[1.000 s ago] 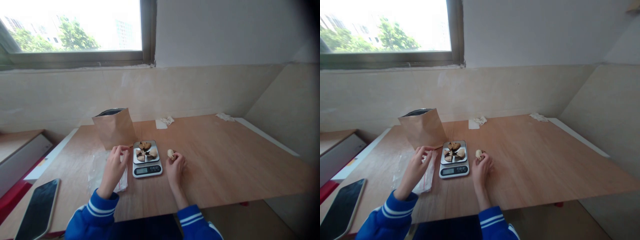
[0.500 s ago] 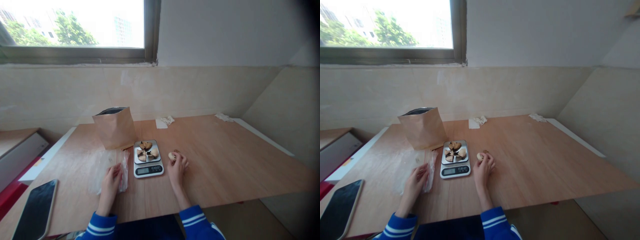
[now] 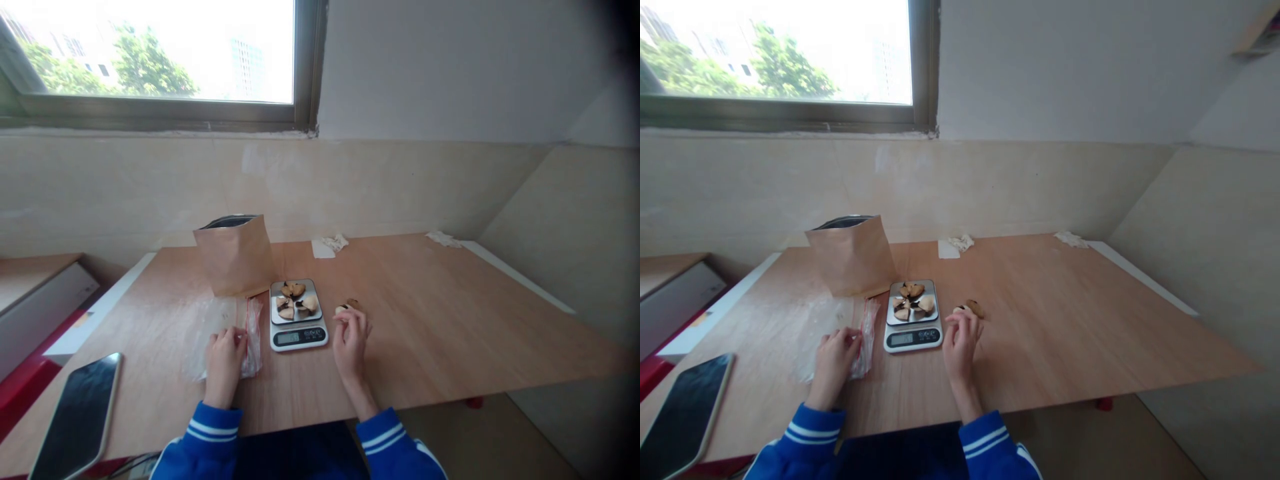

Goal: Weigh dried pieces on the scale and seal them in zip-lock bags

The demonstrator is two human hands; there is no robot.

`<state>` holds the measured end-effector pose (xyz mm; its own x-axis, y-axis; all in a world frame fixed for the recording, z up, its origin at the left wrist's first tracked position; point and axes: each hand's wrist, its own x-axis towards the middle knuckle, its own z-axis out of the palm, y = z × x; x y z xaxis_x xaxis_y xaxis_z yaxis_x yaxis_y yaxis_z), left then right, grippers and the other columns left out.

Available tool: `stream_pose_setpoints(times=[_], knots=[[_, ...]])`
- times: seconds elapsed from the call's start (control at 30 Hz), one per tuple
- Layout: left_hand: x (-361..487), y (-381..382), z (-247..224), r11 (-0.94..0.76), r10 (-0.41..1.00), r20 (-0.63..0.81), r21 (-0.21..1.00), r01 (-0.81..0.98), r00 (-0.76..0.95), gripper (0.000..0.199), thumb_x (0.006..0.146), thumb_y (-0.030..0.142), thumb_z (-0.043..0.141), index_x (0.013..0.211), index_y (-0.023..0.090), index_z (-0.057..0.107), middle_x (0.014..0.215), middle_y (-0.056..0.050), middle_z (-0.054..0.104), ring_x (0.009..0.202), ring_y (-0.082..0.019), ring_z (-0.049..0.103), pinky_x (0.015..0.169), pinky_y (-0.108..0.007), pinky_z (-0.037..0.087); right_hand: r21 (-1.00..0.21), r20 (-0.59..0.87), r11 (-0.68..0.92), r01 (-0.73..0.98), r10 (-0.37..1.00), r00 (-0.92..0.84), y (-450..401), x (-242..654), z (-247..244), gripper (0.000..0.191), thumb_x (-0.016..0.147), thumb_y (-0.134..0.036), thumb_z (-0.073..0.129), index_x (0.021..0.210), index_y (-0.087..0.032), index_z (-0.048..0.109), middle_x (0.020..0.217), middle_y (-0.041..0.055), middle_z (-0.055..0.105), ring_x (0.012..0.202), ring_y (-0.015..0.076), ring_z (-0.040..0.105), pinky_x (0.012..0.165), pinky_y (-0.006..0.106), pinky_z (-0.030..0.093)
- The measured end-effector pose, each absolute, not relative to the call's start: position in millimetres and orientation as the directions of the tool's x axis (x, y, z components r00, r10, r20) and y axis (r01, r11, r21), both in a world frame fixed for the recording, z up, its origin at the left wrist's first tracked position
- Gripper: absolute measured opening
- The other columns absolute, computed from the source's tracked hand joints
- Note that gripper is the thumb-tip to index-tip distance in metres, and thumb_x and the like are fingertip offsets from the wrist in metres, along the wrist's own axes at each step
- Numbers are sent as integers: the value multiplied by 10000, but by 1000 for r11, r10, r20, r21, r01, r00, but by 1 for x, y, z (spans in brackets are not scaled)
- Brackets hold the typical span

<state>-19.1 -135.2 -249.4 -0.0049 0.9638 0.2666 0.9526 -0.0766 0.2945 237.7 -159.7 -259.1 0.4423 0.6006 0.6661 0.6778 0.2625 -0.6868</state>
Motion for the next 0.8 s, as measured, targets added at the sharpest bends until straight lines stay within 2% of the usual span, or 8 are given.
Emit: stream_pose_setpoints(times=[0.1, 0.27, 0.4, 0.53, 0.63, 0.7, 0.8], knots=[[-13, -138, -245, -50, 960, 278, 269, 962, -28, 285, 904, 317, 381, 889, 161, 620, 881, -115, 656, 810, -266, 563, 749, -376, 419, -692, 658, 325, 645, 652, 377, -177, 220, -256, 198, 840, -92, 390, 810, -215, 541, 918, 58, 544, 955, 221, 517, 874, 413, 379], [-3, -148, -241, -44, 940, 337, 286, 957, -57, 356, 909, 395, 402, 1127, 147, 536, 1047, -153, 593, 944, -278, 571, 758, -384, 442, -734, 621, 389, 558, 717, 317, -209, 191, -250, 242, 840, -49, 369, 845, -226, 535, 923, 55, 536, 940, 213, 517, 841, 387, 411], [-3, -150, -239, -54, 958, 284, 285, 957, -31, 302, 909, 392, 392, 1012, 170, 569, 997, -120, 584, 897, -265, 581, 730, -367, 451, -774, 586, 418, 476, 758, 287, -227, 177, -245, 254, 836, -35, 368, 845, -230, 529, 902, 46, 538, 920, 206, 529, 818, 358, 430], [-6, -147, -239, -82, 959, 280, 444, 892, -52, 268, 915, 351, 378, 897, 179, 583, 919, -88, 589, 785, -222, 597, 706, -349, 467, -814, 543, 416, 407, 792, 278, -237, 169, -246, 245, 856, -55, 367, 847, -233, 535, 884, 42, 532, 881, 198, 539, 782, 334, 450], [-4, -152, -229, -111, 909, 385, 588, 801, -157, 308, 910, 419, 398, 956, 187, 595, 893, -68, 574, 732, -204, 581, 699, -355, 485, -832, 524, 419, 365, 809, 268, -242, 164, -243, 228, 877, -87, 369, 879, -232, 545, 883, 44, 542, 871, 196, 542, 768, 324, 459], [1, -159, -216, -155, 858, 464, 642, 751, -220, 331, 891, 461, 442, 1029, 200, 593, 879, -50, 556, 714, -191, 563, 699, -352, 492, -844, 509, 421, 332, 825, 247, -243, 159, -237, 201, 893, -122, 381, 920, -230, 549, 899, 45, 549, 870, 191, 544, 764, 317, 461], [13, -173, -193, -287, 817, 546, 665, 689, -187, 300, 870, 436, 516, 1061, 216, 588, 836, -22, 534, 680, -162, 535, 664, -319, 491, -894, 432, 377, 242, 870, 239, -236, 150, -220, 165, 909, -214, 441, 1047, -226, 530, 986, 54, 568, 905, 188, 554, 801, 322, 461]])
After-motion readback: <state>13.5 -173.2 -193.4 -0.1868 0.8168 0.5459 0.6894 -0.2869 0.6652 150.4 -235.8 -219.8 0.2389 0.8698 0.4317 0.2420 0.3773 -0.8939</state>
